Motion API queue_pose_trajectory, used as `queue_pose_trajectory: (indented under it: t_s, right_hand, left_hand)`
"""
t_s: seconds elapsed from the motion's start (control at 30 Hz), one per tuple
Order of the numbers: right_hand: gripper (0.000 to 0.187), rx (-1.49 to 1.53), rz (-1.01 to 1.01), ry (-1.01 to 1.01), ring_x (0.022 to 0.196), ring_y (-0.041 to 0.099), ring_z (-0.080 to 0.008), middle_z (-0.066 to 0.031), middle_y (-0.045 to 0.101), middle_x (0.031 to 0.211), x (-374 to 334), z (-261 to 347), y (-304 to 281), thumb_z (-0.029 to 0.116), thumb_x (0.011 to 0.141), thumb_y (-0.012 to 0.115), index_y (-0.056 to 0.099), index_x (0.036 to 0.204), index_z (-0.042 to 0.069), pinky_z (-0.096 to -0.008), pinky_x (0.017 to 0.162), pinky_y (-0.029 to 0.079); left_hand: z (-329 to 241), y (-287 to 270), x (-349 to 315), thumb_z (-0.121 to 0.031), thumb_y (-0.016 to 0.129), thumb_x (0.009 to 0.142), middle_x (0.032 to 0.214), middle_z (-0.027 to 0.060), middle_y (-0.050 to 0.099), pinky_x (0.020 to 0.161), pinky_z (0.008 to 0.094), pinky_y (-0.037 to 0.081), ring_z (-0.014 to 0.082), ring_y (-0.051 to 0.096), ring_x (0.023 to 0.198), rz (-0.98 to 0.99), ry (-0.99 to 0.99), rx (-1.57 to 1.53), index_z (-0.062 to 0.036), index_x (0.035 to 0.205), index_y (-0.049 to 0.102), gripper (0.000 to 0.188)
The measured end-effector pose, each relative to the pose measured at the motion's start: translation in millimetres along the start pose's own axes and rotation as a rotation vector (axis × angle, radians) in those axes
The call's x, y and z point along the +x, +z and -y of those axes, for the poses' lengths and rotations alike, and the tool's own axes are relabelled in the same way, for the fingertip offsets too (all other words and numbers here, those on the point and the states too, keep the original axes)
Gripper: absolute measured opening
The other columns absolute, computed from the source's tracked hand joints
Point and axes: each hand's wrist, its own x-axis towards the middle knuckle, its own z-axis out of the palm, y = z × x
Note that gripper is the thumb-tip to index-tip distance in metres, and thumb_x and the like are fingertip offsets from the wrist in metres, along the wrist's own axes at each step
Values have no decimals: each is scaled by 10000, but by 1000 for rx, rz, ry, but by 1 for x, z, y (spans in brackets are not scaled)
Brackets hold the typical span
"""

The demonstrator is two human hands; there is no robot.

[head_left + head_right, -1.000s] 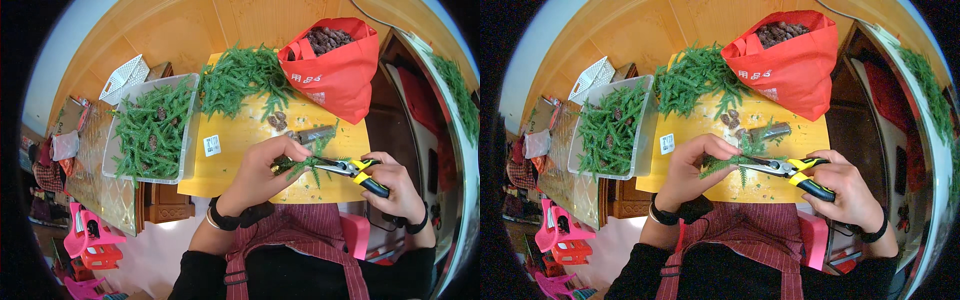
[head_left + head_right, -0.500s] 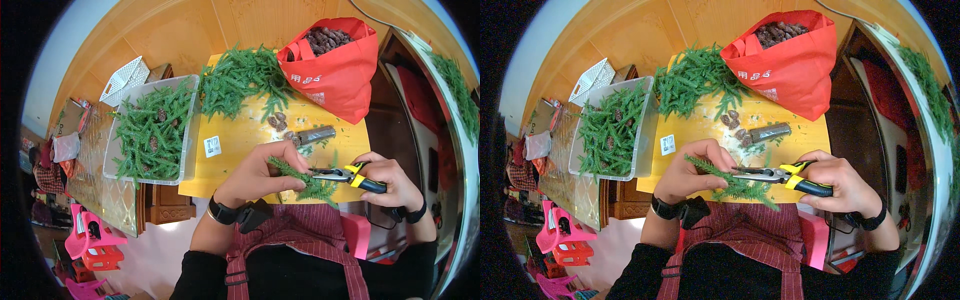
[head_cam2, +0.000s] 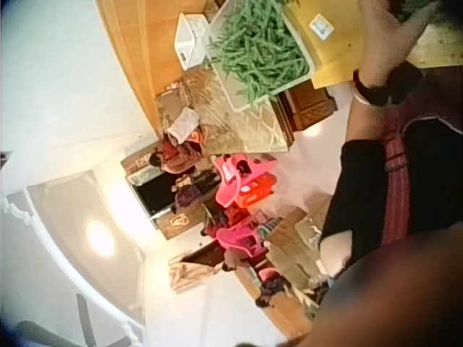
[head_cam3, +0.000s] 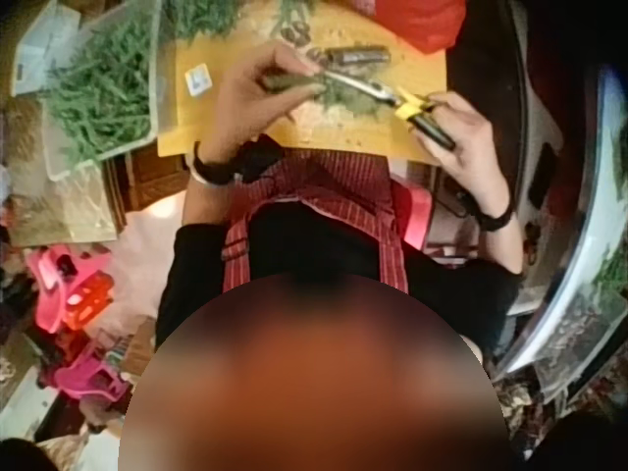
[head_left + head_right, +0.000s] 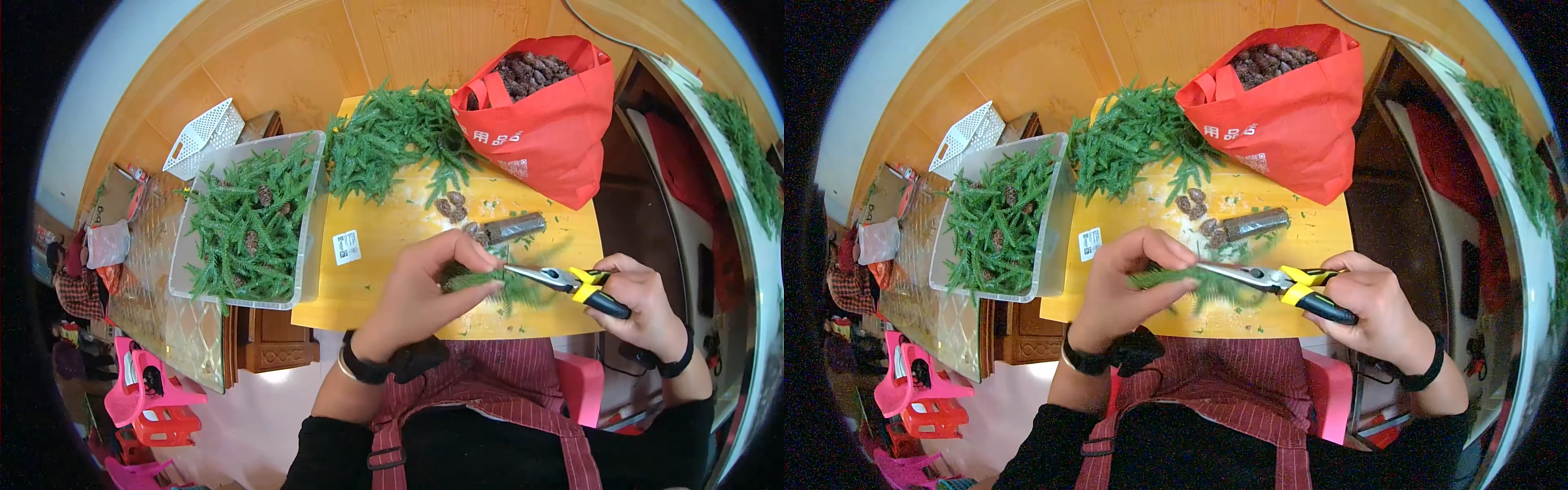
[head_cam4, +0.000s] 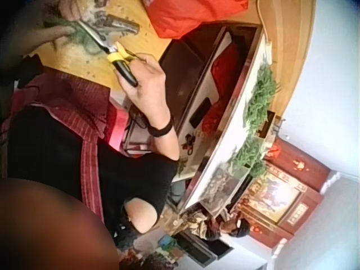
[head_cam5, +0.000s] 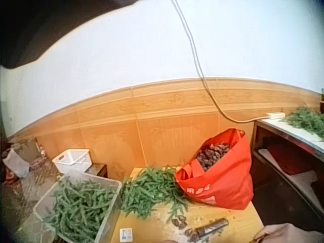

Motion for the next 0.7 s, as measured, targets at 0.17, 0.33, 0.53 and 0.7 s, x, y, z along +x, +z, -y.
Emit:
queue_pose_trajectory:
  t_s: [0.17,0.33,0.53,0.7]
  right_hand:
    - [186,0,0,89,771,570,-326,-115,533,625,2,14,-3,123,664,705,556,685,14,-366,707,465]
    - [186,41,90,34,832,567,-330,-113,558,671,5,4,-5,148,680,691,586,738,6,-394,800,435]
    - [208,167,138,-13,967,542,-330,-97,597,788,9,-6,-2,160,673,704,597,759,4,-410,833,420]
    - [214,176,111,-63,1007,523,-342,-95,598,831,9,-13,4,168,673,713,591,742,7,-427,835,416]
  left_hand:
    - [3,11,-2,57,649,727,887,119,624,762,284,481,189,609,857,-176,484,764,-3,792,536,144]
    - [6,1,-4,42,654,731,927,94,607,791,265,459,156,583,889,31,54,83,-14,874,533,196]
    - [3,-2,-4,21,664,705,930,59,580,786,242,428,122,552,869,127,-212,-255,-11,927,544,254]
    - [3,-1,-4,8,638,701,935,58,581,807,268,421,131,545,888,139,-371,-323,-4,914,575,222]
